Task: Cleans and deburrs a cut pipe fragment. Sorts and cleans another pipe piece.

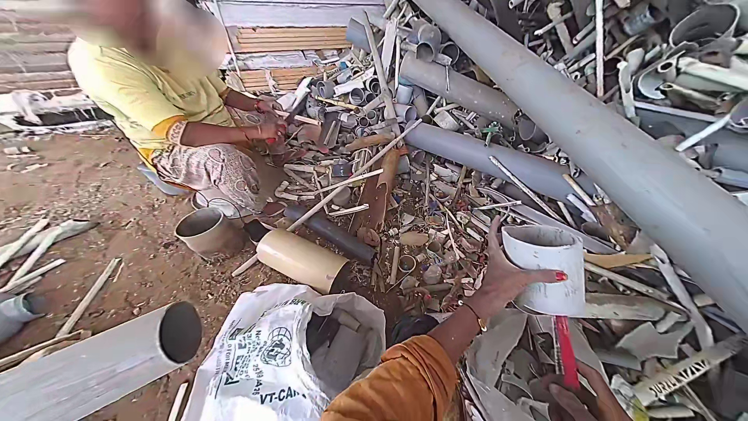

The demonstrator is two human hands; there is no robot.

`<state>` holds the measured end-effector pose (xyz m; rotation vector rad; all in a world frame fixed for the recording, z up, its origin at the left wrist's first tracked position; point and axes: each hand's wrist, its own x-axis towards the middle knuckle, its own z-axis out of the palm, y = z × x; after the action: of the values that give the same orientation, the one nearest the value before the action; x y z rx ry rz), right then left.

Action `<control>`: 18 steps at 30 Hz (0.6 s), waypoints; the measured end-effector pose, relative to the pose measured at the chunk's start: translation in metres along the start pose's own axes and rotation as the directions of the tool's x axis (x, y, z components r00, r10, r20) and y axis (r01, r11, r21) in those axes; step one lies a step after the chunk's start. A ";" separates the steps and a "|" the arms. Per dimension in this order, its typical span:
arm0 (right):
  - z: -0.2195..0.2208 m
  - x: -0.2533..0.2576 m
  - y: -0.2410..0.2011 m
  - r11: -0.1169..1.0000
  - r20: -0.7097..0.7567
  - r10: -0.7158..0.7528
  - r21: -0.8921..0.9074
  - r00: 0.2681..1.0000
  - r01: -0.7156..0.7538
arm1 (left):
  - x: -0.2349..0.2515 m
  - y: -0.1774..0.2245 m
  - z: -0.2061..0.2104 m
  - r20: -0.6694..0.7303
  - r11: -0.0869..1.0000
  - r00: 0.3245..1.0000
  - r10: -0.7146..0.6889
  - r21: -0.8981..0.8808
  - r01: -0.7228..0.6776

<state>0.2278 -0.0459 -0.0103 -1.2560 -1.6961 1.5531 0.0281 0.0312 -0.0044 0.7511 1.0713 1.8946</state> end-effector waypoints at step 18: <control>0.015 0.015 -0.033 0.722 0.092 0.054 -0.692 0.994 0.025 | 0.011 -0.006 -0.019 0.173 0.789 0.946 -0.275 -0.522 0.324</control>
<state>0.1991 -0.0377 0.0147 -1.5419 -2.4778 0.9996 0.0097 0.0351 -0.0170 0.3034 0.5031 1.7402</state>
